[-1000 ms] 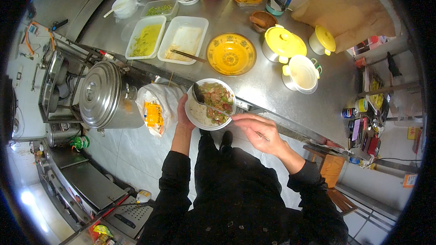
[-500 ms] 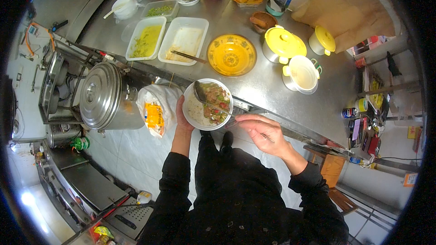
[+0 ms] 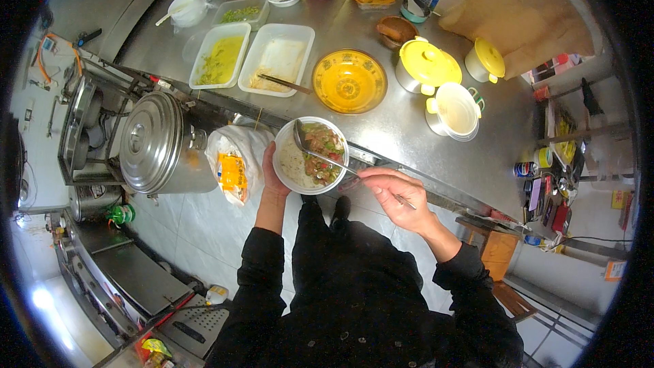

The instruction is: The person assembles a rice bowl by adding cooked meat, a yellow sauce, and noodles using a ladle and chopsticks. The person then places the bowl on the counter and closes a microwave door.

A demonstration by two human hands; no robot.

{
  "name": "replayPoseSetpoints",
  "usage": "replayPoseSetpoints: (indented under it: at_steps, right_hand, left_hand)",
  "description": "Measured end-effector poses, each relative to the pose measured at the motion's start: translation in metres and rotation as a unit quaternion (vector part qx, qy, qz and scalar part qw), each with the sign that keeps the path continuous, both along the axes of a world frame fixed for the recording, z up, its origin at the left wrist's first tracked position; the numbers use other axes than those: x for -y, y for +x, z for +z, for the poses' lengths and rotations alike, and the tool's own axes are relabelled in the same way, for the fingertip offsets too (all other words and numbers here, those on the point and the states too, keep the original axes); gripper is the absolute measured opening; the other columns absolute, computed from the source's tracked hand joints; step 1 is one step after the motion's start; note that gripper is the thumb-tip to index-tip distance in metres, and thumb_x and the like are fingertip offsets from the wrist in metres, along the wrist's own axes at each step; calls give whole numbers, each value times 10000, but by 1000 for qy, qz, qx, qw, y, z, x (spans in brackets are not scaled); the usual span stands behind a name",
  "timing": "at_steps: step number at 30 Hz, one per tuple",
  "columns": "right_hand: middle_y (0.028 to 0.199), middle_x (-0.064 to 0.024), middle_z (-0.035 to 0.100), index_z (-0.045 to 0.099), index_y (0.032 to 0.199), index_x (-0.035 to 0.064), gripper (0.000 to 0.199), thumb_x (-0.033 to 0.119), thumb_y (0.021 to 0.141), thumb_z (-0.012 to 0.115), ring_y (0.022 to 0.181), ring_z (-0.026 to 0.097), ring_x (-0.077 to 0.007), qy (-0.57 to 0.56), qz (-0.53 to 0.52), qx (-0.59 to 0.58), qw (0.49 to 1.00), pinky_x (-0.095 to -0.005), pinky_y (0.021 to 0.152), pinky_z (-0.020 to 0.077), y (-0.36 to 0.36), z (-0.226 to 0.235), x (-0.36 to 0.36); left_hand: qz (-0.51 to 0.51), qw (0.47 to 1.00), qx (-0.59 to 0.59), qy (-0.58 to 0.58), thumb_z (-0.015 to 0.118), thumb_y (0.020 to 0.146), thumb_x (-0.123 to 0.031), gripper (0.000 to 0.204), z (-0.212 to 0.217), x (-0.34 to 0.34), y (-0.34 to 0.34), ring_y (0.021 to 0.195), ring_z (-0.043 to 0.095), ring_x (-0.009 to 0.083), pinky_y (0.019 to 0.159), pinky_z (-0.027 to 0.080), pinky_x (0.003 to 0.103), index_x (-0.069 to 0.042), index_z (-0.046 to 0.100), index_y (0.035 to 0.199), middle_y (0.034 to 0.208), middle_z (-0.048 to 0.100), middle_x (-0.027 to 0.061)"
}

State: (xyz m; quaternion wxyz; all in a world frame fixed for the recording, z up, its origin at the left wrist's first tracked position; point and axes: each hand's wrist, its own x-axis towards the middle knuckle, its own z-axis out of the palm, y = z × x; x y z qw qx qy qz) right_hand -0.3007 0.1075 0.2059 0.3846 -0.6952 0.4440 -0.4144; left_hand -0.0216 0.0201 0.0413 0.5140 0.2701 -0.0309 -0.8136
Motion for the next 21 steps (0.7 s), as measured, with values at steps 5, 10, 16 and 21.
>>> replayPoseSetpoints:
  at_steps: [5,10,16,21]
  right_hand:
    - [1203,-176,708,725,1083,-41,176,79,991,635,1025,690,-219,31,-37,77,996,-336,900,545,-2,-9,-3]
    - [1211,-204,692,710,1097,-56,180,72,997,631,1035,687,-233,103,-75,197,972,-364,932,552,0,-20,-6]
    - [1216,-230,679,696,1096,-72,205,100,1003,635,1048,688,-260,86,-93,213,969,-391,930,572,-7,-20,-14]
    - [1242,-247,648,672,1096,-67,221,132,1009,633,1099,671,-310,97,-152,261,948,-439,973,579,-15,-22,-19]
  left_hand:
    - [1,1000,-15,-4,480,995,-498,627,1,1,1,1276,577,311,1100,450,440,-33,538,1413,1396,601,151]
    - [-5,999,-30,-8,479,998,-494,621,-4,4,0,1280,575,302,1102,446,437,-35,540,1412,1397,602,146]
    - [-4,1000,-14,-3,474,986,-511,659,-6,7,-2,1313,543,317,1119,429,452,-40,504,1446,1427,571,152]
    - [2,999,-36,-14,453,1012,-472,616,0,8,-2,1311,554,302,1127,423,431,-29,509,1436,1423,583,144]
